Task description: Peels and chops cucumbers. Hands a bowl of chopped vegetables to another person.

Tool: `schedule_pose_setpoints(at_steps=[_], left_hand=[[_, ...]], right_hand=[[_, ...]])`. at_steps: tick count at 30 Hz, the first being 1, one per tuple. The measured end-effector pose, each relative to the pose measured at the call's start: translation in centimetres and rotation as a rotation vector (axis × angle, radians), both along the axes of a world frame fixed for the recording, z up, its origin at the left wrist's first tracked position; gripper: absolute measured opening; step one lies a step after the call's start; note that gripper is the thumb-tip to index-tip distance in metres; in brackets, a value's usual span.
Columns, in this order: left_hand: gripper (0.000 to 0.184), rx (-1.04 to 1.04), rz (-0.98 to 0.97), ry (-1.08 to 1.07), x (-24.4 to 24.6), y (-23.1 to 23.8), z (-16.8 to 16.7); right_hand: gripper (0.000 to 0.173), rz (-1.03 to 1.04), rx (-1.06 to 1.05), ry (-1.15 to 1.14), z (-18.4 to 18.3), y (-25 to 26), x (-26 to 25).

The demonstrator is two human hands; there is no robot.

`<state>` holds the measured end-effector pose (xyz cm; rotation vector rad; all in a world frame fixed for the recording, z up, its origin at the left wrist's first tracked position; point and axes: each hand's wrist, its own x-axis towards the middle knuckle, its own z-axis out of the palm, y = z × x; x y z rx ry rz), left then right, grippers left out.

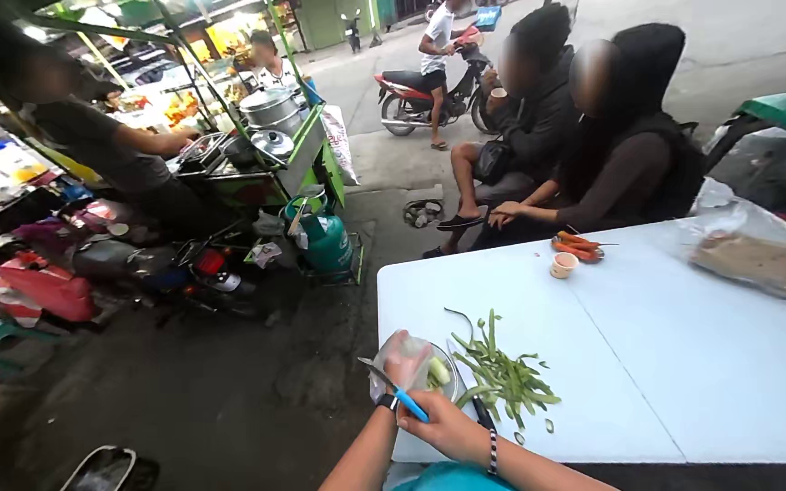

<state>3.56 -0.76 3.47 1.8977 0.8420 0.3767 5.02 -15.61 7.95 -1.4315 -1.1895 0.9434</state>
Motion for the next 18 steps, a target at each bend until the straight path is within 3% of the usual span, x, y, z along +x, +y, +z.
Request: schedule_pose_setpoints(at_steps=[4,7,11,13,16,18], left_hand=[[0.085,0.174,-0.174,0.234,-0.3,0.0,0.7],[0.082,0.490,-0.398,0.499,0.2,0.8,0.3],[0.052,0.688,-0.636,0.461,1.7,2.2,-3.0],[0.048,0.700,-0.724,0.454,2.0,2.5,-4.1],[0.048,0.646,-0.819,0.582,2.2,2.7,-3.0],[0.038,0.756,-0.892,0.552,2.9,3.4,-3.7]], right_hand=[[0.023,-0.011,-0.066,0.052,-1.7,0.2,0.3],[0.023,-0.070,-0.169,0.046,-3.5,0.4,0.7],[0.030,-0.196,-0.303,0.103,-5.7,0.6,1.2],[0.033,-0.245,-0.321,0.130,-5.5,0.1,1.6],[0.033,-0.364,-0.343,0.165,-5.0,-1.2,2.4],[0.032,-0.485,-0.346,0.196,-5.4,-2.2,2.8]])
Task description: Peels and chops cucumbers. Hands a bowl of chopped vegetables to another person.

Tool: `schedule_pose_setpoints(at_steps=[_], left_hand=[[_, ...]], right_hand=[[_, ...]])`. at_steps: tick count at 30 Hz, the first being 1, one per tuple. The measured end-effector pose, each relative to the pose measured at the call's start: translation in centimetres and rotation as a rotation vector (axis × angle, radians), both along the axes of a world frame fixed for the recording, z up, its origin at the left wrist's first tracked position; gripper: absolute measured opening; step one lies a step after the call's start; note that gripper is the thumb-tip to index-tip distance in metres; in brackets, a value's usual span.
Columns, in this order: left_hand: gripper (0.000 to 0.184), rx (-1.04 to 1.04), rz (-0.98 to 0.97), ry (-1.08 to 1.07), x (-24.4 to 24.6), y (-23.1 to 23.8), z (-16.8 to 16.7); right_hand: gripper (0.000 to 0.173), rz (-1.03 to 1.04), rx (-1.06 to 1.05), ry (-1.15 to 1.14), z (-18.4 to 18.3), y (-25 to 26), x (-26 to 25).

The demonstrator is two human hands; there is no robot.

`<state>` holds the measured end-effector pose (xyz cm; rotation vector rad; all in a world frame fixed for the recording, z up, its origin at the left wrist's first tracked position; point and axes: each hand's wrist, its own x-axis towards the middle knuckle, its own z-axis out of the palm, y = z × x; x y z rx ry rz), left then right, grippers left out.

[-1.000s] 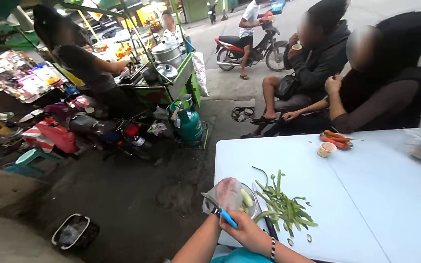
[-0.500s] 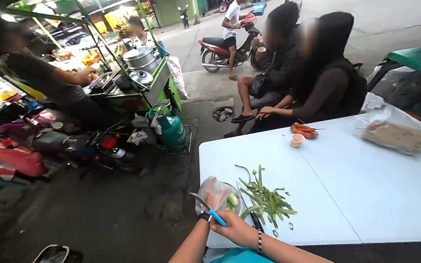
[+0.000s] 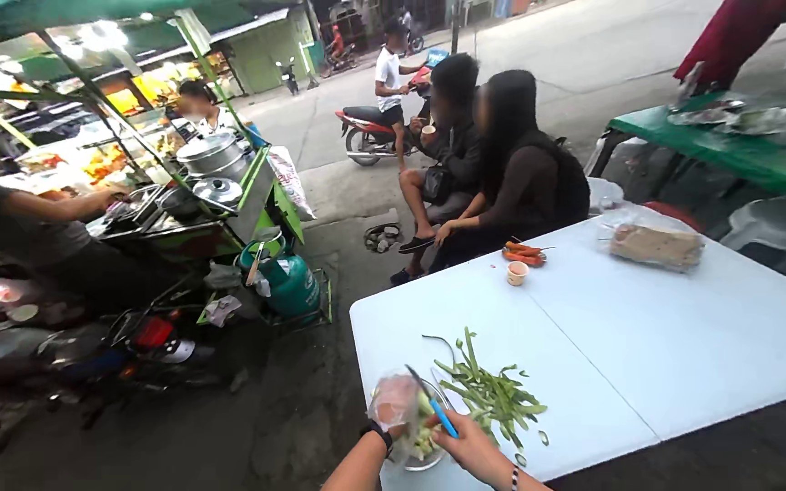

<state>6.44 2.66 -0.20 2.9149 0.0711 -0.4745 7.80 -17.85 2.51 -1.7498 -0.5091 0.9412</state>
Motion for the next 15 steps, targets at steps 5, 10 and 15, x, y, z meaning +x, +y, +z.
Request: schedule_pose_setpoints(at_steps=[5,10,15], left_hand=[[0.040,-0.001,-0.207,0.055,1.5,1.7,-1.7],[0.048,-0.093,-0.290,0.049,1.7,4.0,-1.9],[0.057,-0.252,-0.093,0.069,-0.6,5.4,1.0]], right_hand=[[0.029,-0.302,-0.017,0.064,-0.6,-4.1,-0.5],[0.027,-0.521,-0.024,0.091,-1.1,-7.0,-1.7],[0.026,-0.670,-0.023,0.101,-1.5,-7.7,-3.2]])
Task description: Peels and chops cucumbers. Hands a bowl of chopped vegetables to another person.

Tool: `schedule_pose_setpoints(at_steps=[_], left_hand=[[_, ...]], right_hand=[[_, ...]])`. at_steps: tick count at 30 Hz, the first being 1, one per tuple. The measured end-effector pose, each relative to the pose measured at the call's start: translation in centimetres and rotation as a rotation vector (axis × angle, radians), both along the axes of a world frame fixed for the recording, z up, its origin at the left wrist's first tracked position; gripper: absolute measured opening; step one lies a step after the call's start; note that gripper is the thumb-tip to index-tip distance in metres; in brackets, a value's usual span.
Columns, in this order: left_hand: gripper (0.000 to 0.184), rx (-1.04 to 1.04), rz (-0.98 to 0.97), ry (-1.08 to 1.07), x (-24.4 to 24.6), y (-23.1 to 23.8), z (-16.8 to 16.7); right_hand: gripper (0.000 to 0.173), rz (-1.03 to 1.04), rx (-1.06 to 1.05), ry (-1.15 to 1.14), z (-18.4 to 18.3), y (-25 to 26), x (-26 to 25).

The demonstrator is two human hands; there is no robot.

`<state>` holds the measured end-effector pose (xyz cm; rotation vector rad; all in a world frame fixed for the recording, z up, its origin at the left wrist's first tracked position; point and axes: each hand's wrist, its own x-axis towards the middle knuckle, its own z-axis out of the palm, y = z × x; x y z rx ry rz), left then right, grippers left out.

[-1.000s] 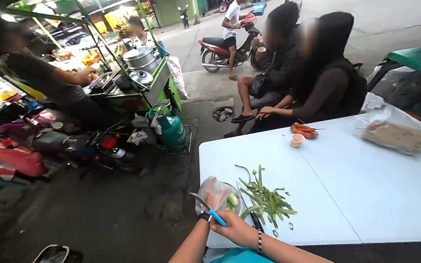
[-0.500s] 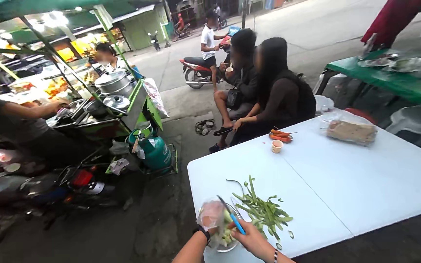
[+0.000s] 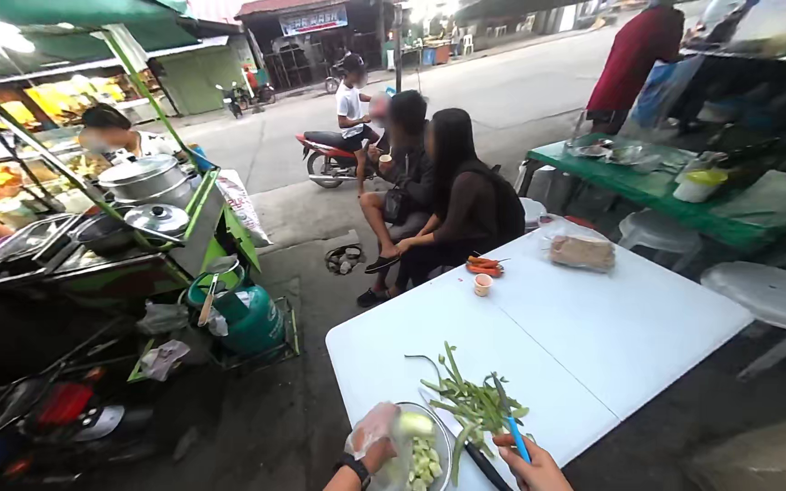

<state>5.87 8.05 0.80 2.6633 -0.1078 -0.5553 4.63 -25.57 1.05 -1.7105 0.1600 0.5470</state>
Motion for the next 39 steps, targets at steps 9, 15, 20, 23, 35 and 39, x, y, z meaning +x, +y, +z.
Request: schedule_pose_setpoints(at_steps=[9,15,20,23,35,39], left_hand=[[0.052,-1.396,0.725,-0.101,-1.5,-3.8,5.7],[0.062,-1.825,0.733,0.205,-0.8,-5.0,9.1],[0.064,-1.793,0.641,0.211,-1.3,-6.5,10.9],[0.060,-1.574,0.591,0.103,-2.3,-6.8,11.6],[0.058,-1.646,0.366,0.254,-2.9,-8.0,11.2],[0.055,-1.648,0.381,0.243,-3.0,-8.8,11.0]], right_hand=[[0.054,-0.046,-0.201,-0.178,4.1,0.3,0.0],[0.044,0.003,0.057,-0.451,7.3,1.7,-2.1],[0.044,0.189,-0.119,-0.707,9.9,2.7,-4.2],[0.049,0.272,-0.282,-0.817,10.9,3.1,-5.4],[0.045,0.328,-0.434,-0.860,10.6,2.1,-6.6],[0.043,0.332,-0.422,-0.851,10.0,1.5,-5.9]])
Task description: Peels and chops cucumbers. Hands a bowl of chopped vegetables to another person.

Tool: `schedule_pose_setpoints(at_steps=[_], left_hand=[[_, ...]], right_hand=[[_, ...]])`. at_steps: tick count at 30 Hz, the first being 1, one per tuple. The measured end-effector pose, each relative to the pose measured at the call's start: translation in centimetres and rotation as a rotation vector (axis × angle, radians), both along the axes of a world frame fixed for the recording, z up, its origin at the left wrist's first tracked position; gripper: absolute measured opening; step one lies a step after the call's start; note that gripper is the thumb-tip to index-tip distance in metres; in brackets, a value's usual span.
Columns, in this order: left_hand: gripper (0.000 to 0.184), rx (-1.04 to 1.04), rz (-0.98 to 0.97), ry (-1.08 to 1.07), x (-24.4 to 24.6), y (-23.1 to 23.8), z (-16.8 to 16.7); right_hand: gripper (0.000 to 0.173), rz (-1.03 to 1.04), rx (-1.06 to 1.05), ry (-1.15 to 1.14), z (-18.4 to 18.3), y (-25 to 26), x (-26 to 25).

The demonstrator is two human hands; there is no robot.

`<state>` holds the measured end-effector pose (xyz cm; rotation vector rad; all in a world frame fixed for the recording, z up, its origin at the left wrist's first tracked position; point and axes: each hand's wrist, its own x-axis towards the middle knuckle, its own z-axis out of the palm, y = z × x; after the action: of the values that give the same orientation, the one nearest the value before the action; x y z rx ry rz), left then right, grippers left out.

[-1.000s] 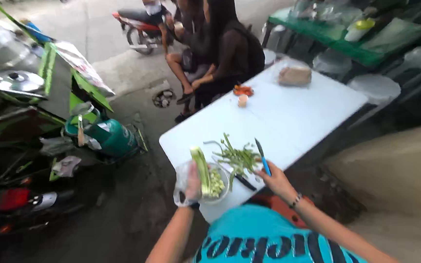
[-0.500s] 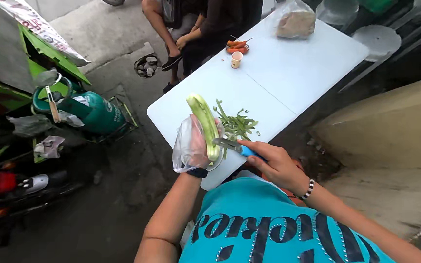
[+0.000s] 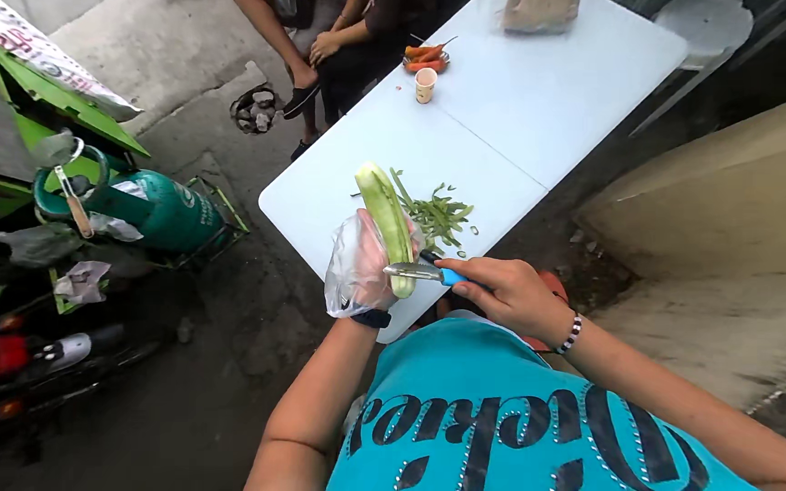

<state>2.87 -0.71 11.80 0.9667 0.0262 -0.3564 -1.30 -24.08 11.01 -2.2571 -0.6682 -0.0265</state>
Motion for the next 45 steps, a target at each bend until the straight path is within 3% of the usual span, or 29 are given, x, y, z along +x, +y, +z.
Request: schedule_pose_setpoints(at_steps=[8,11,16,24,32,45], left_hand=[[0.057,-0.083,0.000,0.005,0.7,-0.7,-0.8],[0.065,-0.043,-0.002,0.038,0.8,-1.0,-0.9],[0.058,0.080,0.036,0.046,1.0,-1.6,-0.8],[0.068,-0.030,-0.030,0.173,1.8,-2.5,-1.3],[0.076,-0.103,-0.090,0.379,2.1,-3.9,-0.7],[0.074,-0.066,-0.157,0.420,2.9,-4.0,-1.8]], right_hand=[[0.041,-0.057,-0.029,-0.108,-0.9,-0.3,1.1],[0.043,-0.074,-0.049,-0.144,-0.9,-0.5,1.5],[0.043,-0.102,-0.055,-0.155,-1.1,-0.9,2.2],[0.043,-0.125,-0.087,-0.238,-1.5,-1.7,3.8],[0.042,-0.138,-0.089,-0.249,-1.9,-2.7,5.9],[0.041,-0.129,-0.060,-0.208,-4.0,-4.2,9.1]])
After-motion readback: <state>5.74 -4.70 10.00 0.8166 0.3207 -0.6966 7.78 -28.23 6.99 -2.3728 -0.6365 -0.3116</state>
